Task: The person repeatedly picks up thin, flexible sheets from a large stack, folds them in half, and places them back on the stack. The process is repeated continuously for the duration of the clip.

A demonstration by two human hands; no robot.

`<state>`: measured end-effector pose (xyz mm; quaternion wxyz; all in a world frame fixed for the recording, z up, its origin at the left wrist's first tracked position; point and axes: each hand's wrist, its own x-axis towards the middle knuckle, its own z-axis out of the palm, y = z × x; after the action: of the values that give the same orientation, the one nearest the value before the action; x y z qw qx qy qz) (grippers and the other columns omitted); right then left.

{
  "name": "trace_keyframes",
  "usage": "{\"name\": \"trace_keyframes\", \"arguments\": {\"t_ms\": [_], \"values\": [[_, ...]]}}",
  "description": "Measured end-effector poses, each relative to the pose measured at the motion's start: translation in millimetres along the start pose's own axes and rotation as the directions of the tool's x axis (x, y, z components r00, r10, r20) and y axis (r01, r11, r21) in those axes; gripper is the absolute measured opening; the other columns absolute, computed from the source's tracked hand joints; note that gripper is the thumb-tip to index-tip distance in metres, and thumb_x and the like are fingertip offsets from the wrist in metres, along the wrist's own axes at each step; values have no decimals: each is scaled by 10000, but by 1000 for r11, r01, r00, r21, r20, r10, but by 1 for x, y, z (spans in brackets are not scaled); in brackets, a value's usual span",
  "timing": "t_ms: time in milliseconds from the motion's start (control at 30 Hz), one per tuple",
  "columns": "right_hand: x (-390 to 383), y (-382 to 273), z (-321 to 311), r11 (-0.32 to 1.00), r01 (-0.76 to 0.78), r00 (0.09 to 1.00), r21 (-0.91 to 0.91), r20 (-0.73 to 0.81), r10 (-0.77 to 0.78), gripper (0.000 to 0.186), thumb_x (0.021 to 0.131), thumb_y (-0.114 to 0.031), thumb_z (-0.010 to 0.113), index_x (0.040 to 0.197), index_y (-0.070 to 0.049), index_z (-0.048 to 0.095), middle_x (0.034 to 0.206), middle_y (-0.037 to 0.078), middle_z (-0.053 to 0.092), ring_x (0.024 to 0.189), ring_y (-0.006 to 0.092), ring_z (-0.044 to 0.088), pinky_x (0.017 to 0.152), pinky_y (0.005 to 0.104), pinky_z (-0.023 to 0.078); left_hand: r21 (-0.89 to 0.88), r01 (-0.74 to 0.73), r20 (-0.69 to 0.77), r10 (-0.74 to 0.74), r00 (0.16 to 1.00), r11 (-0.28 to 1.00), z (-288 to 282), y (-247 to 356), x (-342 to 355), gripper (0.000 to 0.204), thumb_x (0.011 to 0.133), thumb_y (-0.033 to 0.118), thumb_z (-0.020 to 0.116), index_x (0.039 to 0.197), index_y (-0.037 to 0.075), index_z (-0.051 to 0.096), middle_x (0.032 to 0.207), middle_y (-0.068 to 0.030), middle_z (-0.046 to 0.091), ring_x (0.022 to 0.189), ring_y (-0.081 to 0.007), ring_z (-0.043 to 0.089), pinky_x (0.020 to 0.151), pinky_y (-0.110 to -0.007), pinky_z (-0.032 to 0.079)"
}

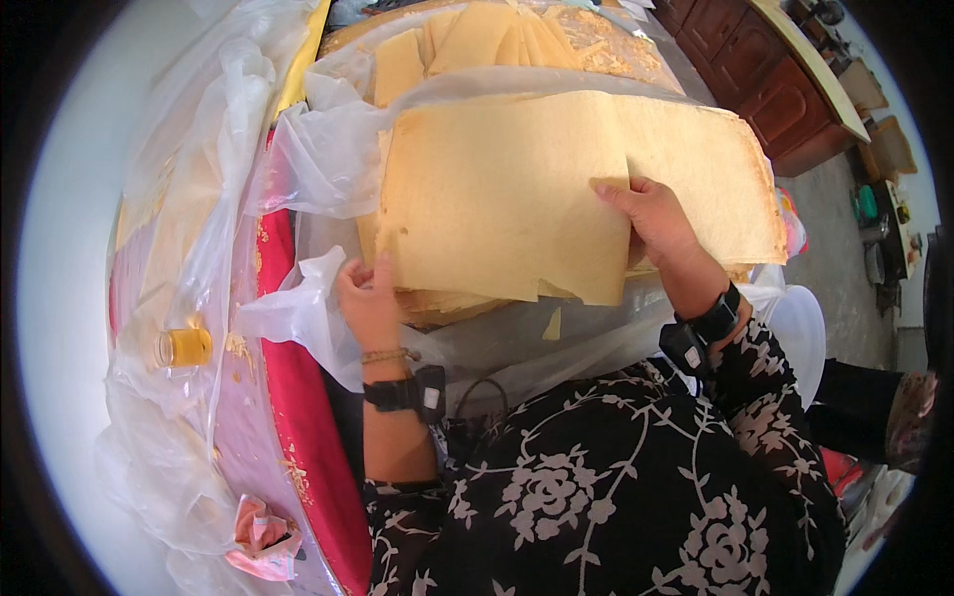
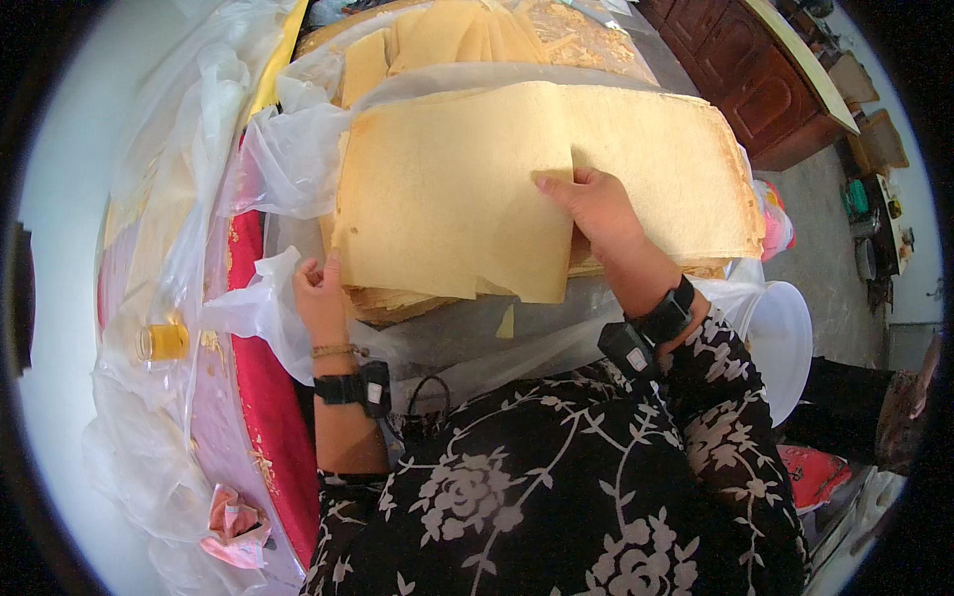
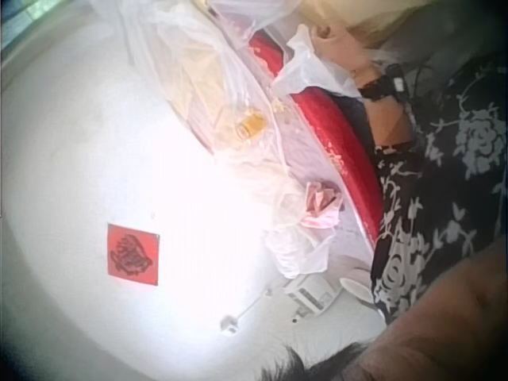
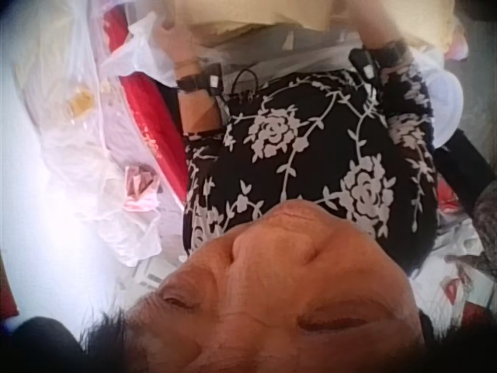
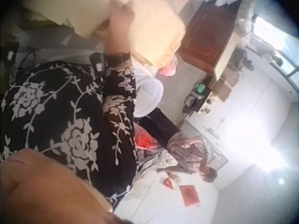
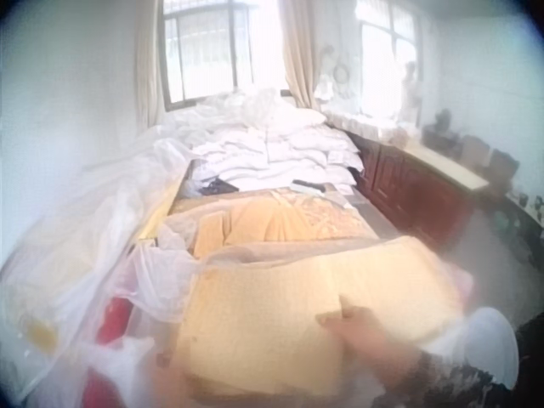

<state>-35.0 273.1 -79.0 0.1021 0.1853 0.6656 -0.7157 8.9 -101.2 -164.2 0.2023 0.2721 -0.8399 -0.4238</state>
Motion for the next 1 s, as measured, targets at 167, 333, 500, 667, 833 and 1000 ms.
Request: {"name": "trace_keyframes", "arguments": {"t_ms": [167, 333, 500, 667, 833, 1000], "values": [[9, -20, -15, 991, -32, 999, -133, 2, 32, 475, 896, -294, 831, 1189, 53, 690, 985, 136, 755, 769, 218, 726, 667, 349, 582, -172, 219, 363, -145, 921, 960, 6, -13, 29, 606, 901, 450, 793, 1207, -64, 696, 1112, -168, 727, 970, -221, 688, 893, -340, 540], [30, -33, -40, 926, -109, 993, -362, 9, 120, 530, 897, -338, 831, 1236, 36, 669, 1021, 101, 755, 836, 181, 735, 693, 310, 585, 33, -80, 239, 70, 968, 996, 6, -10, 30, 547, 941, 452, 749, 1206, -25, 711, 1021, -155, 752, 923, -206, 697, 862, -353, 549], [48, -22, -61, 981, -177, 973, 77, 165, 162, 509, 904, -254, 820, 1263, 62, 645, 1110, 173, 744, 900, 257, 752, 758, 372, 626, -12, -7, 365, 11, 931, 1000, -7, 12, 7, 517, 995, 448, 686, 1171, -37, 712, 904, -108, 756, 776, -187, 688, 762, -349, 559], [55, -19, -77, 905, -338, 913, 258, 325, 248, 531, 914, -183, 801, 1317, 94, 595, 1233, 228, 705, 1061, 311, 733, 908, 415, 619, -309, 409, 585, -168, 794, 859, -14, 45, -7, 356, 998, 439, 700, 1036, 85, 727, 848, -1, 699, 652, -82, 617, 535, -256, 443], [54, -21, -73, 943, -256, 921, 214, 350, 171, 558, 917, -198, 804, 1326, 112, 587, 1230, 232, 707, 1057, 303, 735, 876, 412, 618, -422, 647, 757, -146, 636, 635, -22, 70, -5, 294, 988, 389, 713, 1117, 125, 703, 913, 15, 715, 720, -90, 648, 539, -245, 441], [27, -54, -52, 699, 289, 877, -654, -113, -468, 596, 879, -270, 834, 1366, 0, 622, 1249, 180, 717, 1048, 337, 720, 888, 438, 588, -369, 640, 738, -207, 643, 674, -21, 94, -26, 333, 992, 341, 700, 1235, 115, 668, 1064, -2, 739, 783, -107, 672, 567, -249, 456]]}}
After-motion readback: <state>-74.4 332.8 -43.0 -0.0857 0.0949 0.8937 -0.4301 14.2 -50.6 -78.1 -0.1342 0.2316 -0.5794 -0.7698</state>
